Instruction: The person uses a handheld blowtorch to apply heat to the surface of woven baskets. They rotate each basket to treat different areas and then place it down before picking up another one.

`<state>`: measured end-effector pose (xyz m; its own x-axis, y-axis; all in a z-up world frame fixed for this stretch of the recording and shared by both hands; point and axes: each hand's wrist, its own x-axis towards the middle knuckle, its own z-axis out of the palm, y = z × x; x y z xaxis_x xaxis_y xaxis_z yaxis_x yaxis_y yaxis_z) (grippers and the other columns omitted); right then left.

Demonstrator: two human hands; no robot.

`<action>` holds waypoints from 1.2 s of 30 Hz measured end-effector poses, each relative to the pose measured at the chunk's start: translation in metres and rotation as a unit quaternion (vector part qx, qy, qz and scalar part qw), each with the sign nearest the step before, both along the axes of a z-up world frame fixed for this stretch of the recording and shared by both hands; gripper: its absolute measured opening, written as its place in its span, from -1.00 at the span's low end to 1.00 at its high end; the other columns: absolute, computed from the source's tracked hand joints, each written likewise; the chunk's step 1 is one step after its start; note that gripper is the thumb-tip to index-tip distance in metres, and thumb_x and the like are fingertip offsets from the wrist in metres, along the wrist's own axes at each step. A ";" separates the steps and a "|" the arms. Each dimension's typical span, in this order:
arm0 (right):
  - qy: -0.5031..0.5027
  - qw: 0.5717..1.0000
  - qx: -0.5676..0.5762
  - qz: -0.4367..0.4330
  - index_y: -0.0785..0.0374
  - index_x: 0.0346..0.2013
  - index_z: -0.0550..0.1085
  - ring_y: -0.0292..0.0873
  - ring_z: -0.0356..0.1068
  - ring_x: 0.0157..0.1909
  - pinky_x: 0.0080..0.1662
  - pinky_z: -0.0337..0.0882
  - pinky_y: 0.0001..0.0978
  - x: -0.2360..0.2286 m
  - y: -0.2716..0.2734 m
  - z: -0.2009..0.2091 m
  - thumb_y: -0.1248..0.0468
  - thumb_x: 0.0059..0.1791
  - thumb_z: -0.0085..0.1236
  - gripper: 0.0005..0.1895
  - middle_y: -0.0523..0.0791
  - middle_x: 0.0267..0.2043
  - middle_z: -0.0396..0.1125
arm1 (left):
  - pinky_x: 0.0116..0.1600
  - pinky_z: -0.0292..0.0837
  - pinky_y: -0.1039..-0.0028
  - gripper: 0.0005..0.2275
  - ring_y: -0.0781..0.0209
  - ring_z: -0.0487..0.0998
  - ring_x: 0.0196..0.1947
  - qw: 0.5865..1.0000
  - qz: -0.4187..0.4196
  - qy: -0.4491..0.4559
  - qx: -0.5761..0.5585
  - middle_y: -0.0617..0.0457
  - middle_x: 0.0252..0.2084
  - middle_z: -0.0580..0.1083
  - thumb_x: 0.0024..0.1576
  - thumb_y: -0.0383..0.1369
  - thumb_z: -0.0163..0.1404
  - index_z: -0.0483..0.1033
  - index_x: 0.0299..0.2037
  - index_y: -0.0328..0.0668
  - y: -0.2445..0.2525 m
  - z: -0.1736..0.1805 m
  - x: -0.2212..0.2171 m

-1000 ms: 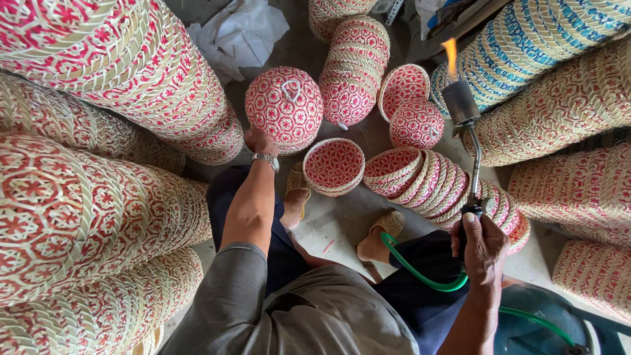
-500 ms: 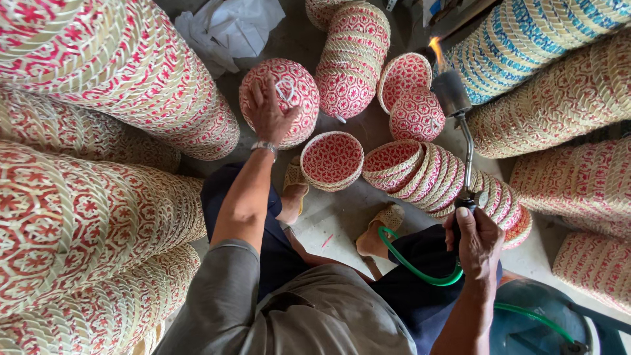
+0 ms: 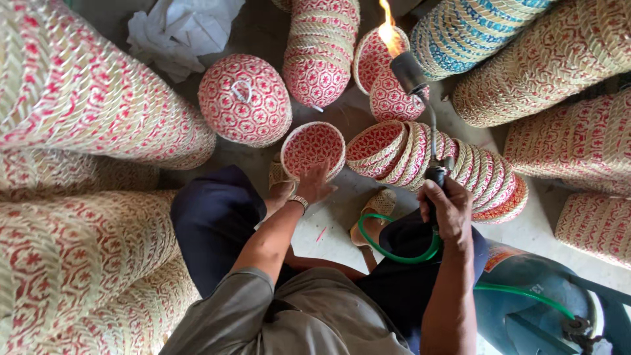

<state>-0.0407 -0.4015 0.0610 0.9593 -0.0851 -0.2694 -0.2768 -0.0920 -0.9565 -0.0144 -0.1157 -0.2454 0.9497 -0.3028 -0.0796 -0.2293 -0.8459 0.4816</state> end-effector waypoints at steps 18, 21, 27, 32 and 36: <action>0.047 0.968 -0.243 0.049 0.35 -0.37 0.46 -0.21 0.37 -0.51 -0.42 0.41 -0.27 0.009 0.042 -0.028 -0.05 -0.10 0.35 -0.52 -0.09 -0.54 0.37 | -0.16 0.38 0.38 -0.86 0.30 0.47 -0.30 0.847 0.149 0.063 -0.506 0.06 -0.27 0.56 0.22 -0.34 0.02 0.55 -0.20 -0.26 -0.024 0.114 -0.008; 0.006 0.950 -0.313 0.019 0.39 -0.25 0.44 -0.01 0.45 -0.40 -0.30 0.45 -0.15 0.013 0.062 -0.039 -0.19 -0.18 0.41 -0.33 -0.01 -0.45 0.43 | -0.27 0.27 0.46 -0.82 0.38 0.38 -0.38 0.760 0.184 0.087 -0.617 0.15 -0.34 0.50 0.28 -0.29 0.11 0.55 -0.21 -0.27 -0.041 0.162 -0.017; -0.139 0.886 -0.436 -0.072 0.52 -0.10 0.33 0.30 0.46 -0.31 -0.27 0.43 0.07 0.007 0.088 -0.073 -0.28 -0.24 0.46 -0.06 0.25 -0.33 0.42 | -0.34 0.15 0.60 -0.77 0.51 0.26 -0.42 0.728 0.179 0.090 -0.656 0.28 -0.39 0.44 0.30 -0.20 0.05 0.62 -0.16 -0.21 -0.057 0.197 -0.040; -0.100 0.900 -0.416 -0.082 0.44 -0.10 0.35 0.21 0.43 -0.39 -0.30 0.39 0.08 0.000 0.051 -0.090 -0.18 -0.02 0.27 -0.32 0.15 -0.39 0.41 | -0.32 0.12 0.47 -0.63 0.42 0.19 -0.46 0.798 0.128 0.079 -0.583 0.15 -0.49 0.33 0.44 -0.20 0.06 0.48 -0.32 -0.39 -0.045 0.190 -0.052; -0.046 0.935 -0.339 -0.098 0.36 -0.27 0.38 -0.08 0.40 -0.57 -0.47 0.41 -0.16 -0.011 0.015 -0.071 -0.12 0.06 0.18 -0.47 -0.02 -0.54 0.37 | -0.25 0.41 0.42 -0.67 0.36 0.45 -0.29 0.914 0.021 -0.019 -0.404 0.04 -0.23 0.54 0.38 -0.18 -0.06 0.52 0.00 -0.38 0.016 0.208 -0.038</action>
<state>-0.0517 -0.3867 -0.0096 0.9237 -0.3831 -0.0069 -0.2713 -0.6413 -0.7177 -0.0526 -0.0999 -0.0372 0.9592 -0.2115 0.1879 -0.2349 -0.2255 0.9455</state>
